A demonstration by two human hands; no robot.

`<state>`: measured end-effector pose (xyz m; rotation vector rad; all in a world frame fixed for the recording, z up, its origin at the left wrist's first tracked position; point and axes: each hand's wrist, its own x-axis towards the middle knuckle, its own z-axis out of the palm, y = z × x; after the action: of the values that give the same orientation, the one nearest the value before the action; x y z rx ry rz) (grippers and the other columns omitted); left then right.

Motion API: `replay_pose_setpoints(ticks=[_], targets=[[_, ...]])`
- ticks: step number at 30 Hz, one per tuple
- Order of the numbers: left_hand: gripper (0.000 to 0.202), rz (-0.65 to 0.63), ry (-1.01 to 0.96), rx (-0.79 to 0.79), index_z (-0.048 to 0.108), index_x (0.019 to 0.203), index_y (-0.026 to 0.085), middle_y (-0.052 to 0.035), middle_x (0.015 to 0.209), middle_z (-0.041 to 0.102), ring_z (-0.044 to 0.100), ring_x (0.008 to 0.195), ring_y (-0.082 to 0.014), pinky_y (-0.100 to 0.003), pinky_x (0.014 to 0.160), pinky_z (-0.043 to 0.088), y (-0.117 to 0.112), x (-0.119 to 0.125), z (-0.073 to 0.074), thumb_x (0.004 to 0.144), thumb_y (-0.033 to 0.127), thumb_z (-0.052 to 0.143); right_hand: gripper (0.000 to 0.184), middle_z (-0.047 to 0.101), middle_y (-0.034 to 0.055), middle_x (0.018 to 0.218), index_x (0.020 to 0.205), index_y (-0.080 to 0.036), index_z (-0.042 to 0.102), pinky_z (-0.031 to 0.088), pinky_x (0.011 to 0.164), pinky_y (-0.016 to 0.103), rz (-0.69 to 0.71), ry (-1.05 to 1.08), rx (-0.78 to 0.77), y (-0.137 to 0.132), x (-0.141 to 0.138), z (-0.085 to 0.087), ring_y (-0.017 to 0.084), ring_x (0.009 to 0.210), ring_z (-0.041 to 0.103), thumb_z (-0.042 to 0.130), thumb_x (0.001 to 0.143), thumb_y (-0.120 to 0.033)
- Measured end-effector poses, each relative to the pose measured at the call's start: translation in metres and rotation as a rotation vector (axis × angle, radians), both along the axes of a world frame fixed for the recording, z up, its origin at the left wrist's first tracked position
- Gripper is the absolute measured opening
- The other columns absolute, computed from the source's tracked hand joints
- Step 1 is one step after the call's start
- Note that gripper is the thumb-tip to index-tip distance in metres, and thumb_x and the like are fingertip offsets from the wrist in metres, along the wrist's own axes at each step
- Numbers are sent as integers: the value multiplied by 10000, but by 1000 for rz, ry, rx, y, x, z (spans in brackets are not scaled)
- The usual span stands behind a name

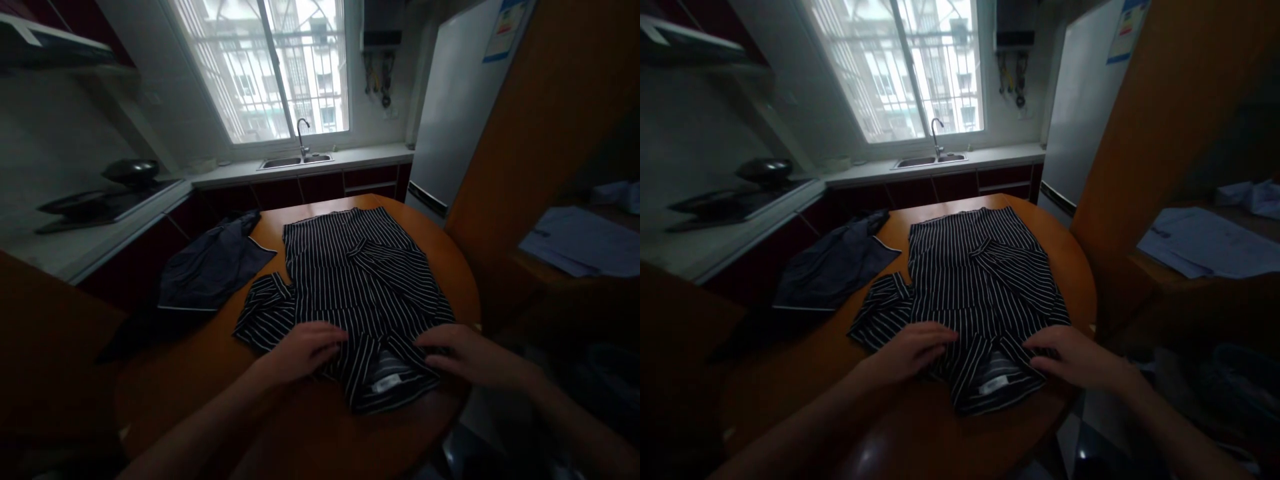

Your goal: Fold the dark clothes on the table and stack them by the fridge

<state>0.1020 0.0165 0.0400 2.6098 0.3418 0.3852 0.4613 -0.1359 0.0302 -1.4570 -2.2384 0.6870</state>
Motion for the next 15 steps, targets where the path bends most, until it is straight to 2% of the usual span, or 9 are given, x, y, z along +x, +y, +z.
replay_pose_setpoints(ticks=[3, 5, 7, 9, 11, 13, 15], targets=[[319, 497, -74, 132, 657, 1235, 193, -102, 1255, 674, 629, 1162, -220, -401, 1050, 481, 58, -28, -5, 1011, 265, 441, 272, 745, 63, 1139, 1159, -268, 729, 553, 932, 371, -173, 41, 126, 33, -3, 2, 228, 1039, 697, 551, 978, -365], [373, 832, 31, 248, 622, 1277, 151, -160, 1328, 617, 570, 1235, -295, -469, 1077, 437, 90, -58, -14, 967, 325, 510, 266, 740, 69, 1134, 1136, -259, 732, 547, 949, 396, -211, 85, 194, 58, -13, 0, 231, 1045, 689, 529, 983, -338], [582, 1058, 204, 276, 547, 1377, 121, -212, 1377, 561, 527, 1262, -375, -518, 1053, 432, 107, -90, -27, 898, 446, 604, 260, 734, 72, 1143, 1132, -256, 728, 535, 977, 426, -183, 122, 238, 84, -31, -5, 236, 1067, 677, 522, 979, -299], [781, 1104, 317, 236, 479, 1450, 108, -223, 1371, 548, 523, 1250, -397, -507, 1037, 436, 111, -116, -41, 821, 528, 673, 261, 722, 80, 1172, 1136, -247, 726, 520, 1004, 444, -98, 131, 246, 107, -56, -10, 239, 1096, 663, 526, 969, -263], [858, 1044, 316, 186, 464, 1474, 131, -191, 1347, 557, 535, 1239, -367, -459, 1048, 430, 107, -129, -51, 769, 550, 714, 263, 704, 93, 1214, 1139, -232, 728, 511, 1020, 450, 16, 116, 232, 128, -85, -14, 244, 1127, 649, 540, 954, -241], [763, 996, 231, 139, 525, 1434, 173, -143, 1310, 579, 559, 1213, -318, -413, 1051, 428, 103, -133, -55, 782, 534, 692, 286, 662, 102, 1302, 1182, -227, 715, 485, 1055, 465, 132, 102, 215, 146, -112, -19, 256, 1203, 612, 559, 943, -241], [510, 1025, 113, 58, 664, 1263, 172, -114, 1183, 643, 621, 1094, -270, -373, 994, 463, 103, -133, -51, 866, 482, 584, 328, 603, 112, 1397, 1243, -222, 690, 433, 1107, 495, 223, 104, 202, 160, -134, -24, 276, 1301, 545, 580, 936, -262]])
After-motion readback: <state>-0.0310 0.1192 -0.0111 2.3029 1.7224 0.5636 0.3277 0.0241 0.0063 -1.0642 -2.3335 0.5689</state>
